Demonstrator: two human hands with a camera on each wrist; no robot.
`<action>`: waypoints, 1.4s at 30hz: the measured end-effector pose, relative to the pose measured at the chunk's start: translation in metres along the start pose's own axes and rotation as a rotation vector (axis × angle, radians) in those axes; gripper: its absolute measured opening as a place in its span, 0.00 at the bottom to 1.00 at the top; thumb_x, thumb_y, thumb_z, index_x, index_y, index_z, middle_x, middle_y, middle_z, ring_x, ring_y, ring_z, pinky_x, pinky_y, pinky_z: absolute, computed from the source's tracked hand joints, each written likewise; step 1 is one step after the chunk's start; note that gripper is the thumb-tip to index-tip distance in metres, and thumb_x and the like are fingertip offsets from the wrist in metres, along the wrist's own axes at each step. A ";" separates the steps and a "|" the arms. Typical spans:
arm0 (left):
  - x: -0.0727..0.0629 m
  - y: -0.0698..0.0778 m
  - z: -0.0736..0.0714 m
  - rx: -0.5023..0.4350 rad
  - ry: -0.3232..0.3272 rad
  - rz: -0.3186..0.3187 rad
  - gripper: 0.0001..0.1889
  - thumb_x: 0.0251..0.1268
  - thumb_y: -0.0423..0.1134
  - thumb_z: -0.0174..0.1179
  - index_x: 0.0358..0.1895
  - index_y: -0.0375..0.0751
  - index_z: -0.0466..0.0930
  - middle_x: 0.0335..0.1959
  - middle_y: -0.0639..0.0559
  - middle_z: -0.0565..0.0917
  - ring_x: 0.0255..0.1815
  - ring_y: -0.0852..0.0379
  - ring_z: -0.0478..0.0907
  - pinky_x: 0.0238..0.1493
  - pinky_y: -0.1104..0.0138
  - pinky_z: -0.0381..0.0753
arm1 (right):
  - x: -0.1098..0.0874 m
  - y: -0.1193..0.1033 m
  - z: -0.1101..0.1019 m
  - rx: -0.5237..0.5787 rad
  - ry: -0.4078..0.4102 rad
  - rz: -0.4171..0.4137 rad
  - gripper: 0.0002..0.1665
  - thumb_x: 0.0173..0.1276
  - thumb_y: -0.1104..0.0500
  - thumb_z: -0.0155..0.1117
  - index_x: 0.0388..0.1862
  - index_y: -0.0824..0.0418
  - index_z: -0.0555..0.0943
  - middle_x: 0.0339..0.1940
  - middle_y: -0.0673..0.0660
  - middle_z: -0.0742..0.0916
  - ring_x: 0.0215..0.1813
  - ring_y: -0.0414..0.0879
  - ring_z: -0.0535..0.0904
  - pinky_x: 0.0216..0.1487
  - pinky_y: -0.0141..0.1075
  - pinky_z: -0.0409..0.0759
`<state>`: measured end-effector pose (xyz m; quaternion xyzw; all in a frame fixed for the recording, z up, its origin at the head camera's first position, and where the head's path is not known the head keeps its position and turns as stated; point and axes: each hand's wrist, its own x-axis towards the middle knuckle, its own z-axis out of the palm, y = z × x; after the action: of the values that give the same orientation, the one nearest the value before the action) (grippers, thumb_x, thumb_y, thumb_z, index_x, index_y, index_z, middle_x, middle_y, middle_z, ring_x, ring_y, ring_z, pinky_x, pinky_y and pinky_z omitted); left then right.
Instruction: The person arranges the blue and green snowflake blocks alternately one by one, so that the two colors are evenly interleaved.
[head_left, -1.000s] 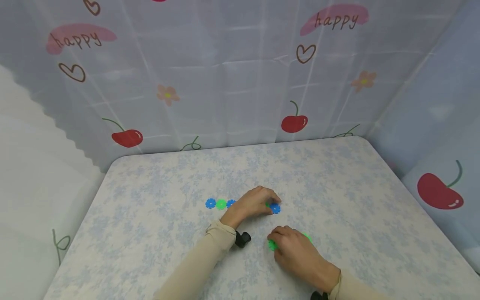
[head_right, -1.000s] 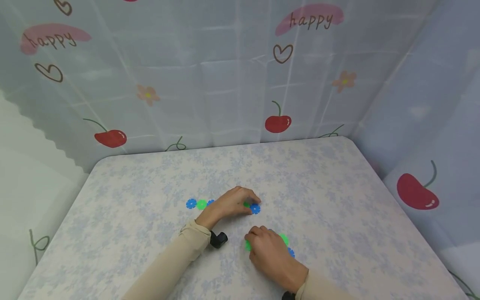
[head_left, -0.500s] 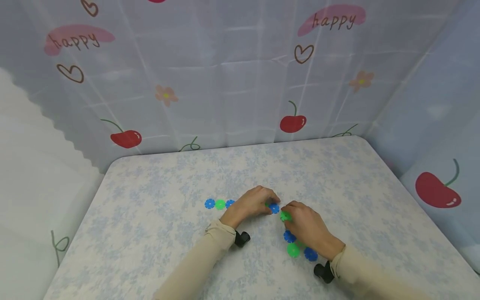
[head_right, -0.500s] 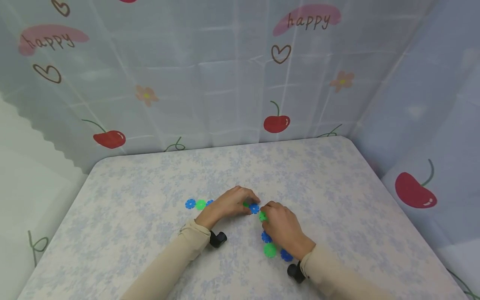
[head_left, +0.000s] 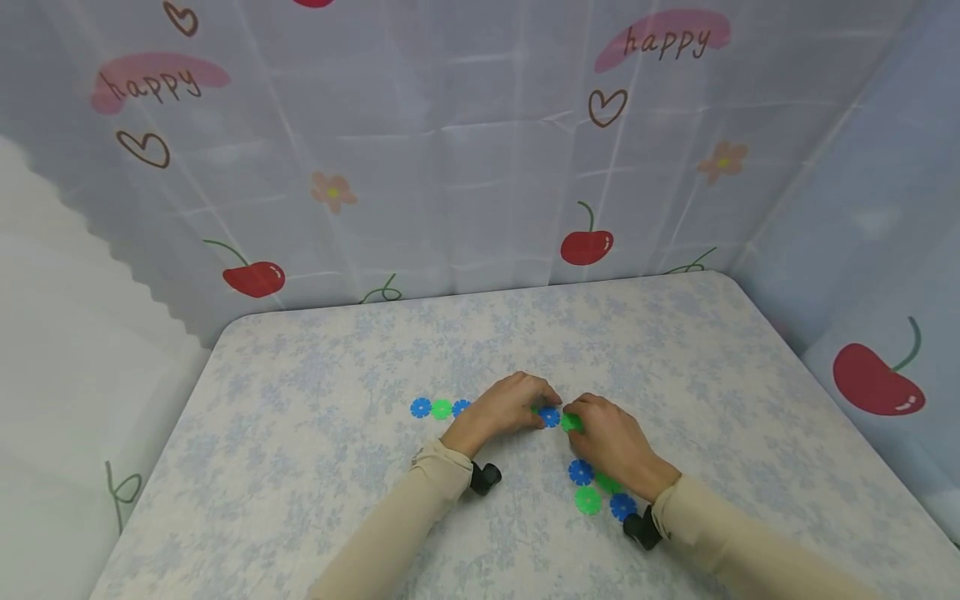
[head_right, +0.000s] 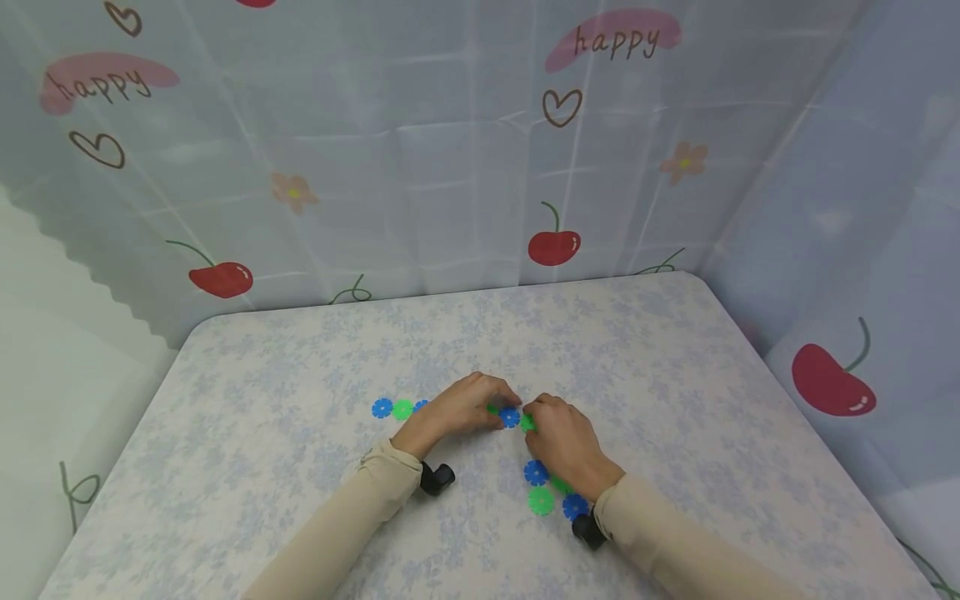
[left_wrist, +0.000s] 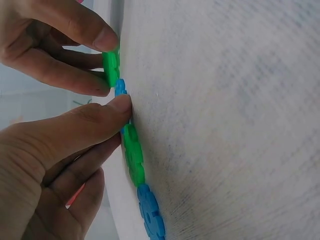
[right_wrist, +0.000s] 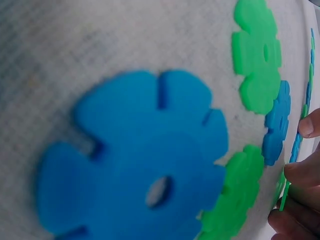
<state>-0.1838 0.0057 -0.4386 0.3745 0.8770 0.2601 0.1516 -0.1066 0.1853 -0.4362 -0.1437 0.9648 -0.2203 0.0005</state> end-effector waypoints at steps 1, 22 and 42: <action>0.000 0.000 0.000 0.005 0.001 0.001 0.19 0.55 0.33 0.73 0.52 0.43 0.86 0.50 0.55 0.86 0.51 0.62 0.81 0.51 0.74 0.77 | 0.000 0.000 0.000 -0.004 0.004 0.000 0.16 0.63 0.66 0.67 0.50 0.68 0.85 0.48 0.61 0.85 0.45 0.55 0.83 0.41 0.48 0.84; -0.001 0.002 -0.001 0.005 -0.001 -0.013 0.19 0.56 0.32 0.72 0.53 0.43 0.85 0.51 0.55 0.85 0.51 0.62 0.81 0.52 0.73 0.77 | 0.000 0.004 0.003 -0.011 0.056 -0.034 0.15 0.60 0.65 0.73 0.47 0.63 0.87 0.44 0.58 0.88 0.42 0.53 0.83 0.39 0.46 0.84; -0.003 -0.001 -0.004 -0.040 -0.023 -0.002 0.21 0.57 0.33 0.72 0.56 0.43 0.84 0.53 0.56 0.84 0.54 0.62 0.79 0.54 0.74 0.75 | -0.050 -0.033 -0.009 -0.290 0.023 -0.057 0.09 0.55 0.55 0.78 0.25 0.55 0.84 0.22 0.47 0.83 0.27 0.44 0.79 0.43 0.44 0.78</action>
<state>-0.1844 0.0020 -0.4356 0.3734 0.8703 0.2730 0.1694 -0.0505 0.1748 -0.4173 -0.1672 0.9819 -0.0803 -0.0378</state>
